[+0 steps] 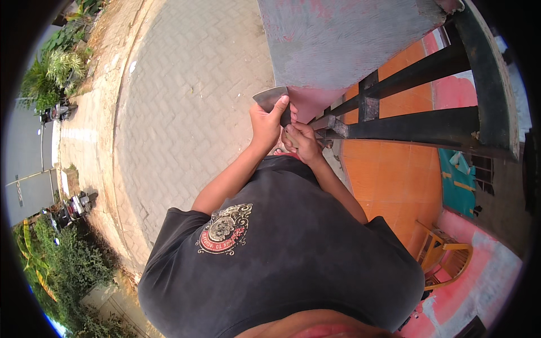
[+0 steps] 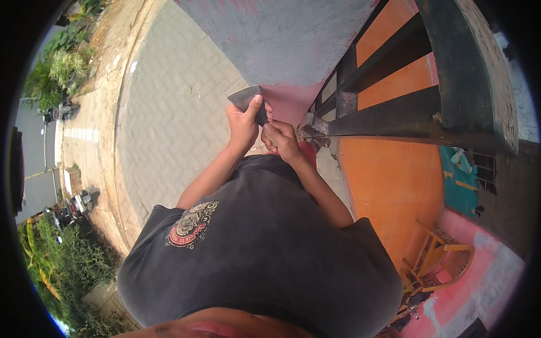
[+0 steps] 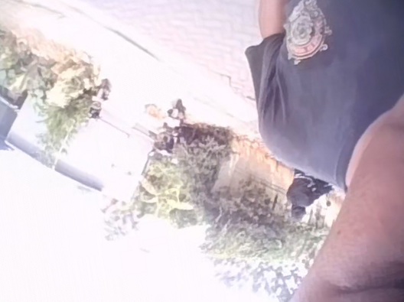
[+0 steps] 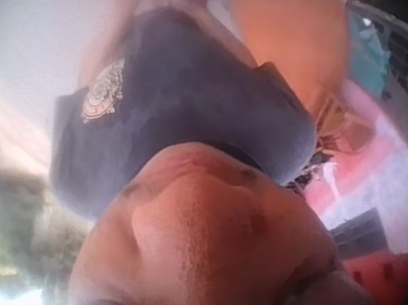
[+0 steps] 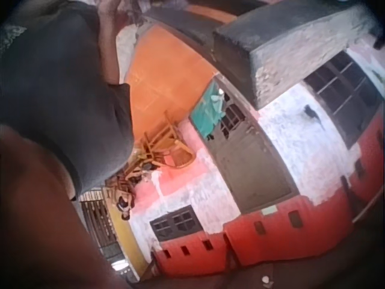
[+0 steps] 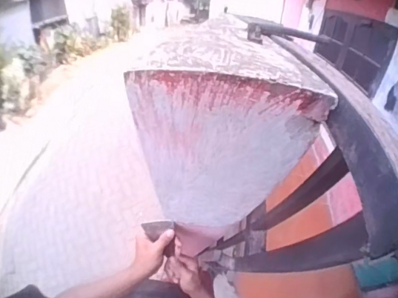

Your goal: The person uses a metal scraper to remove old paint from a vertical concrete pillar. They repeatedly scrape the surface, focusing on edges and corners, and occasionally pause to reposition the tool. The work continues throughout the clip with consistent hand movements.

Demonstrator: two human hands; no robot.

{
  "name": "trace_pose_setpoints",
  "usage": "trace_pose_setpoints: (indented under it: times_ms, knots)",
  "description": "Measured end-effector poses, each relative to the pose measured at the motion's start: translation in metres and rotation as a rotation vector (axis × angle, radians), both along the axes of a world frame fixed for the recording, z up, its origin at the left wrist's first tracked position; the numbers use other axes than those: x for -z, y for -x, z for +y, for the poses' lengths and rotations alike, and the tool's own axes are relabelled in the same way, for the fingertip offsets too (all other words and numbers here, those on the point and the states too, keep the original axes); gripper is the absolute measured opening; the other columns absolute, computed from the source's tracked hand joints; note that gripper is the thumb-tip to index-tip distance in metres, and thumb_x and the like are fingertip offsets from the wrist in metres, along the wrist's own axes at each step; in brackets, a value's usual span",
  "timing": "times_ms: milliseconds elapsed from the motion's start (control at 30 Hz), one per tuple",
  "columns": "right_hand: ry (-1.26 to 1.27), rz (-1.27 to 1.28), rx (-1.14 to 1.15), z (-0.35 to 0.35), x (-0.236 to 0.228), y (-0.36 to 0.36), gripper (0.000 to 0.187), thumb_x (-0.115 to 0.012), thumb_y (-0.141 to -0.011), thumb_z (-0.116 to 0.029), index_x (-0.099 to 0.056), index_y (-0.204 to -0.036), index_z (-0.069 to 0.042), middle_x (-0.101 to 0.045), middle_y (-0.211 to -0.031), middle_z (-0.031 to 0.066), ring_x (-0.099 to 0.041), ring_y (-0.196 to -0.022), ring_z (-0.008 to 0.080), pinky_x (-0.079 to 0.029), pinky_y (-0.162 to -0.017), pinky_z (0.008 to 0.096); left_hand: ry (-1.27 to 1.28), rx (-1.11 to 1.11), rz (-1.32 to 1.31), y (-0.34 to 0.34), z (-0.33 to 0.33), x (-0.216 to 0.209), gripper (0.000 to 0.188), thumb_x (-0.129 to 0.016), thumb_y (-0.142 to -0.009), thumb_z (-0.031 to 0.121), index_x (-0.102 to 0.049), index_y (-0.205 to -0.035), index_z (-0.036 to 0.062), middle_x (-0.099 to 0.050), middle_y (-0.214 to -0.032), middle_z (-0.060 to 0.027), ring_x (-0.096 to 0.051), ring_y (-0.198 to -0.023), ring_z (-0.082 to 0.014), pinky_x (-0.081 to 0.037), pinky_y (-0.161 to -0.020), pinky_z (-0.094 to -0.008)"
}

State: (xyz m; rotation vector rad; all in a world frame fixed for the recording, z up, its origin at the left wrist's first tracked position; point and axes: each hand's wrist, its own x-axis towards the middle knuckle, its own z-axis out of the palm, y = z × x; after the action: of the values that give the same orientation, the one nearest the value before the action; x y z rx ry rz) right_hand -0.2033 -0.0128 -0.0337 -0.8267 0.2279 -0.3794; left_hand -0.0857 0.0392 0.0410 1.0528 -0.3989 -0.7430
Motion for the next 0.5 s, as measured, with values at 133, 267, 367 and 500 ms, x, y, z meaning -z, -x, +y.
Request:
trace_pose_setpoints:
  times_ms: [133,267,367,500]
  knots:
    - [-0.046,0.012,0.017,0.003,0.003,0.002,0.023,-0.049,-0.107,-0.019,-0.054,-0.093,-0.002,-0.050,-0.066,0.0032,-0.040,-0.049,0.0068,-0.033,-0.044,0.0208,-0.003,-0.007,-0.027,0.002,0.003,-0.002,0.016,-0.067,-0.099,0.015,-0.067,-0.094,-0.0008,-0.069,-0.078,-0.0089,-0.065,-0.064,-0.0141,-0.054,-0.057,-0.0278]
    - [-0.071,0.030,0.008,0.006,0.006,0.004,0.020,-0.050,-0.107,-0.018,-0.055,-0.096,-0.002,-0.050,-0.066,0.0039,-0.039,-0.049,0.0063,-0.031,-0.043,0.0213,-0.053,0.017,-0.021,0.005,0.004,0.002,0.017,-0.066,-0.100,0.015,-0.067,-0.094,-0.0009,-0.070,-0.078,-0.0082,-0.065,-0.064,-0.0136,-0.054,-0.057,-0.0277]
    - [-0.042,0.039,0.034,0.009,0.006,0.007,0.019,-0.050,-0.107,-0.018,-0.055,-0.096,-0.003,-0.050,-0.066,0.0039,-0.038,-0.049,0.0058,-0.030,-0.043,0.0214,-0.050,-0.011,-0.034,0.007,0.002,0.008,0.017,-0.066,-0.100,0.015,-0.067,-0.094,-0.0010,-0.070,-0.078,-0.0083,-0.065,-0.065,-0.0137,-0.054,-0.057,-0.0278]
    - [-0.048,0.045,0.026,0.005,0.003,0.006,0.019,-0.050,-0.107,-0.018,-0.056,-0.098,-0.002,-0.050,-0.066,0.0038,-0.039,-0.050,0.0053,-0.030,-0.042,0.0218,-0.040,0.026,-0.036,0.004,0.000,0.007,0.020,-0.067,-0.100,0.018,-0.065,-0.094,-0.0008,-0.069,-0.078,-0.0089,-0.064,-0.065,-0.0152,-0.053,-0.058,-0.0285]
